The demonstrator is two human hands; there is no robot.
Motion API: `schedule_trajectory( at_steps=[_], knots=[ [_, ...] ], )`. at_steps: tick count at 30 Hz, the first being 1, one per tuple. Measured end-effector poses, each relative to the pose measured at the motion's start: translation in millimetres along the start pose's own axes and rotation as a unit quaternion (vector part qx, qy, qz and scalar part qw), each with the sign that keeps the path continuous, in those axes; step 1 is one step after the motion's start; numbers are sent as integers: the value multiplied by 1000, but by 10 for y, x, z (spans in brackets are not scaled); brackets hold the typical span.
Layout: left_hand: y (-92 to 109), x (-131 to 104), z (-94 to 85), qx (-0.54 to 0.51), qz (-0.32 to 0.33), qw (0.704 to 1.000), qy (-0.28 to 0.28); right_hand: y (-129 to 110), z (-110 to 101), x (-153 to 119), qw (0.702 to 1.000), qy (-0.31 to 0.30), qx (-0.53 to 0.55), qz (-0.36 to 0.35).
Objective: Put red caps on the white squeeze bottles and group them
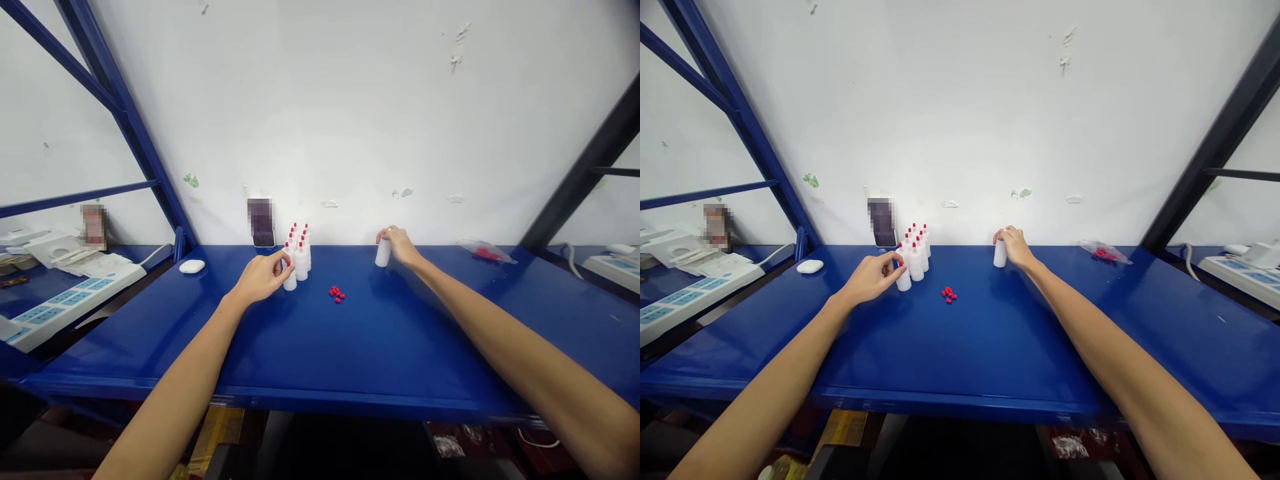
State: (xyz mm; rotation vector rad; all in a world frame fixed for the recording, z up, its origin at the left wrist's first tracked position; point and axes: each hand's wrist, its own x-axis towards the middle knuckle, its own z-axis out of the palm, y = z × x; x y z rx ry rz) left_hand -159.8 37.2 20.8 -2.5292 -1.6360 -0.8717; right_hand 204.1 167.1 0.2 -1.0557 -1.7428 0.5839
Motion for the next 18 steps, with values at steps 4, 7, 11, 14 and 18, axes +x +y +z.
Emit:
schedule_trajectory(
  at_steps=[4, 7, 11, 14, 18],
  knots=[
    [26, -12, -34, 7, -19, 1000, 16, -36, 52, -66, 999, 31, 34, 10],
    [21, -18, -44, 41, -15, 999, -5, -75, 111, -101, 996, 38, 78, 18],
    [-2, -15, -29, 60, -24, 997, -42, -166, 227, -195, 986, 15, 160, 45],
    [-18, -6, -29, 69, -30, 996, -47, -263, 313, -299, 961, -12, 258, 97],
    [-36, 1, -71, 94, -37, 994, -44, -384, 376, -424, 936, -32, 324, 132]
  ],
)
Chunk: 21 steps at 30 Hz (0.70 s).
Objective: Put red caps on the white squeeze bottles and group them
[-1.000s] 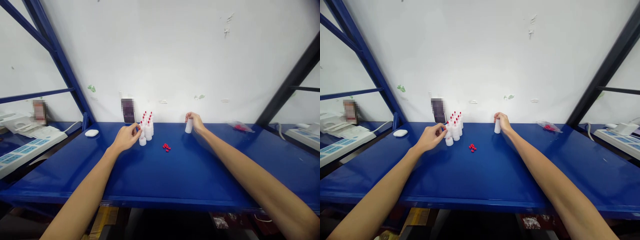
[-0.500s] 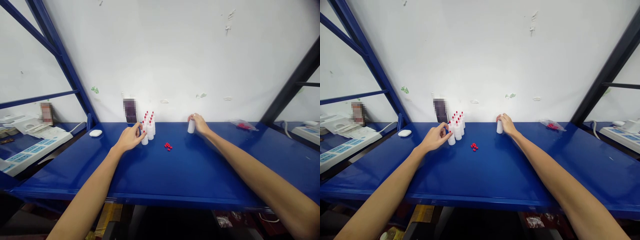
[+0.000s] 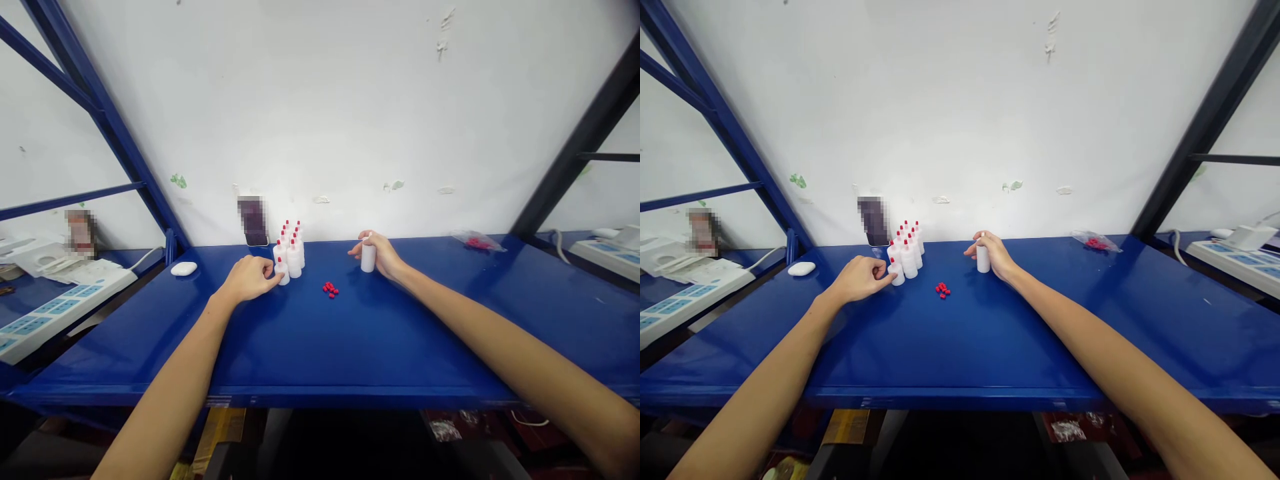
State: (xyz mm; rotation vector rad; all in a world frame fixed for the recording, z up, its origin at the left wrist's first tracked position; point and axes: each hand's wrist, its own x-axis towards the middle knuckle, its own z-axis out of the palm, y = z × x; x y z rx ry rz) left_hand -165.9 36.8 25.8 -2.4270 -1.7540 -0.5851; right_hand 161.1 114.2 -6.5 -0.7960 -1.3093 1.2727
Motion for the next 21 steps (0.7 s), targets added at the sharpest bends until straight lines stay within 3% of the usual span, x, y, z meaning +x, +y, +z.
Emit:
schedule_trajectory(
  at_steps=[4, 7, 13, 17, 21],
  knots=[
    [83, -31, -35, -9, 37, 998, 51, 10, 83, -90, 999, -41, 21, 18],
    [296, -70, 17, -41, 85, 992, 80, 44, 153, -120, 998, -51, 21, 20],
    [725, -90, 281, -88, 207, 974, -1, 117, 299, -158, 998, -55, 27, 10],
    [748, -65, 368, -101, 215, 969, -66, 115, 421, -247, 997, -74, 16, -1],
    [711, -44, 381, -116, 209, 967, -93, 19, 523, -360, 994, -112, -2, -18]
  ],
)
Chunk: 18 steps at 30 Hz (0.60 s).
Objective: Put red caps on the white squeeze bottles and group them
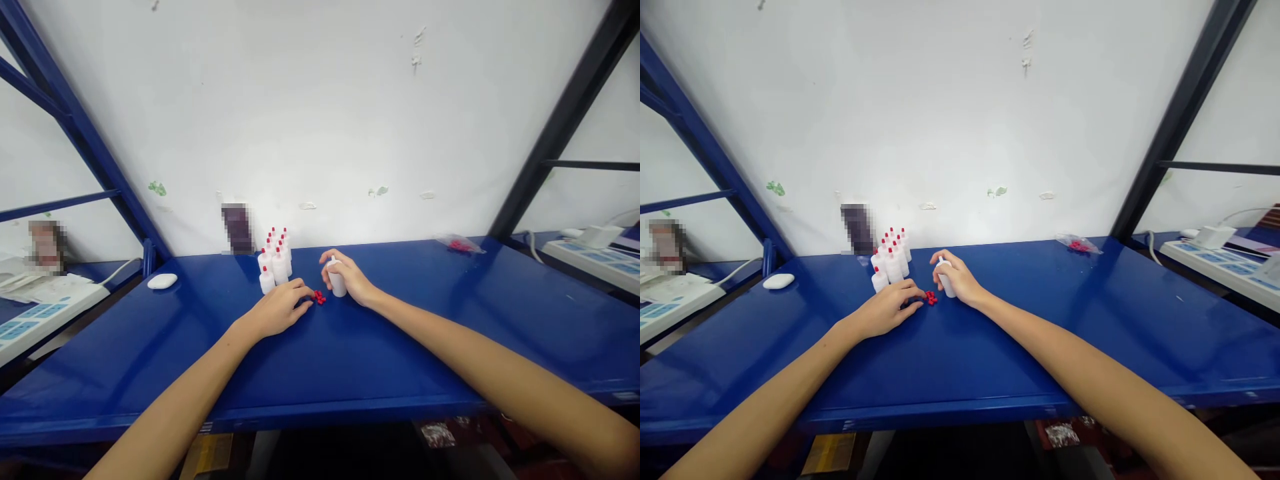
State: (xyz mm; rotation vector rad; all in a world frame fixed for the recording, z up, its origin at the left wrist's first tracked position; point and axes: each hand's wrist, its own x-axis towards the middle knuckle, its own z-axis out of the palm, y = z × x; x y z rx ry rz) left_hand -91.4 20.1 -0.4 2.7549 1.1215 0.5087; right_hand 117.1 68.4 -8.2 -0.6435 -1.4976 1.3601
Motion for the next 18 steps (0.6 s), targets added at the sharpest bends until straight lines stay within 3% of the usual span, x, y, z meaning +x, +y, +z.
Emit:
schedule_trajectory(
  at_steps=[10, 15, 18],
  knots=[
    [-39, -3, -12, -4, -17, 1000, -8, -70, -2, -87, 998, 34, -40, -32],
    [59, -23, -98, 26, 24, 999, -38, -6, 62, -128, 993, 48, -81, -77],
    [152, 28, -178, -12, 52, 998, 18, 26, 82, -150, 989, 68, -105, -86]
  ],
)
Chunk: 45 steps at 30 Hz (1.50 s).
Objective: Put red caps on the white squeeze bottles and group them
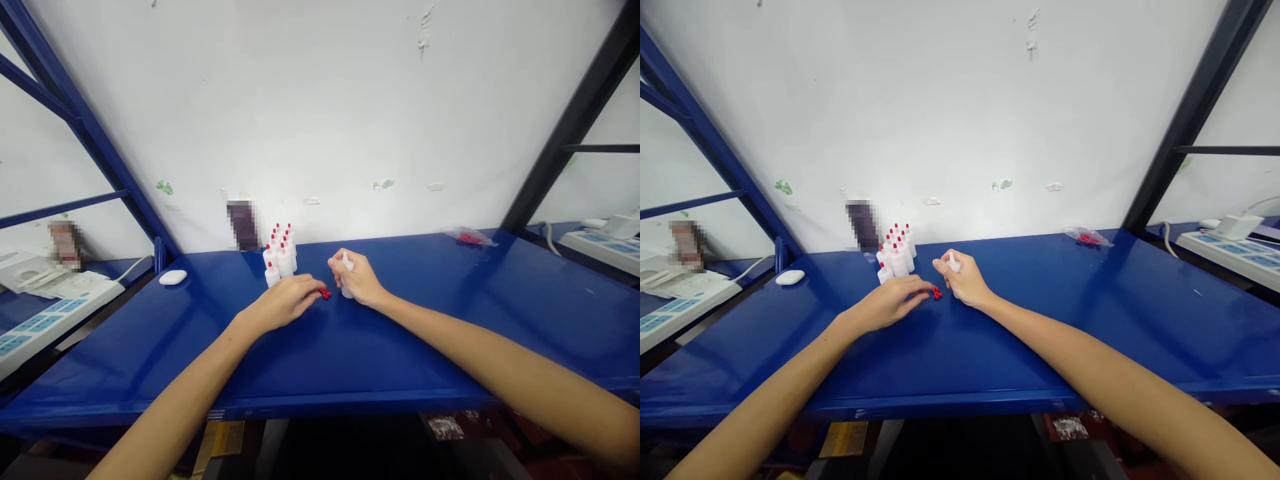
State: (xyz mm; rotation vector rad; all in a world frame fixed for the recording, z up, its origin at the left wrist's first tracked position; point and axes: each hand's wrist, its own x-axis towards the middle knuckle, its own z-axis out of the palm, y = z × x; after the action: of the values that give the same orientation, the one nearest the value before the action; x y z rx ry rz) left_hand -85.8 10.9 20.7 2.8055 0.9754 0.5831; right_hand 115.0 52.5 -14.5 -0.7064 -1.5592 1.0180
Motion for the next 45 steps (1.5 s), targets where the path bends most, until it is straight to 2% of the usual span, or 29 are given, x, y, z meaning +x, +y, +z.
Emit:
schedule_trajectory(
  at_steps=[3, 5, 7, 9, 13, 17, 19, 21, 24, 30, 36, 38, 42, 45],
  knots=[
    [72, 170, -63, -90, -31, 985, 143, -15, 9, -33, 999, 25, -28, -21],
    [111, 328, -81, -188, -74, 954, 224, -49, 18, -58, 997, 42, -45, -37],
    [145, 486, -83, -278, -100, 918, 263, -90, 29, -84, 995, 52, -66, -57],
    [177, 609, -79, -309, -88, 914, 247, -120, 39, -110, 992, 53, -79, -83],
    [237, 692, -84, -270, -38, 945, 180, -118, 35, -153, 990, 47, -77, -108],
    [263, 657, -94, -243, -15, 954, 176, -65, 4, -174, 991, 27, -33, -129],
    [256, 639, -71, -234, 0, 956, 176, -49, -1, -163, 993, 19, 19, -115],
    [239, 627, -15, -241, 6, 954, 180, -50, 9, -136, 995, 17, 71, -65],
    [207, 620, 101, -294, -18, 936, 194, -83, 36, -90, 995, 14, 97, -14],
    [223, 611, 230, -346, -62, 909, 225, -151, 29, -81, 998, 7, 59, 1],
    [266, 581, 271, -428, -78, 868, 240, -112, -47, -70, 993, -53, 97, 47],
    [257, 583, 270, -431, -71, 869, 232, -89, -66, -60, 991, -56, 105, 54],
    [238, 597, 251, -402, -79, 891, 195, -42, -88, -43, 994, -67, 87, 22],
    [255, 606, 258, -393, -92, 893, 197, -58, -86, -25, 988, -87, 123, 23]
  ],
)
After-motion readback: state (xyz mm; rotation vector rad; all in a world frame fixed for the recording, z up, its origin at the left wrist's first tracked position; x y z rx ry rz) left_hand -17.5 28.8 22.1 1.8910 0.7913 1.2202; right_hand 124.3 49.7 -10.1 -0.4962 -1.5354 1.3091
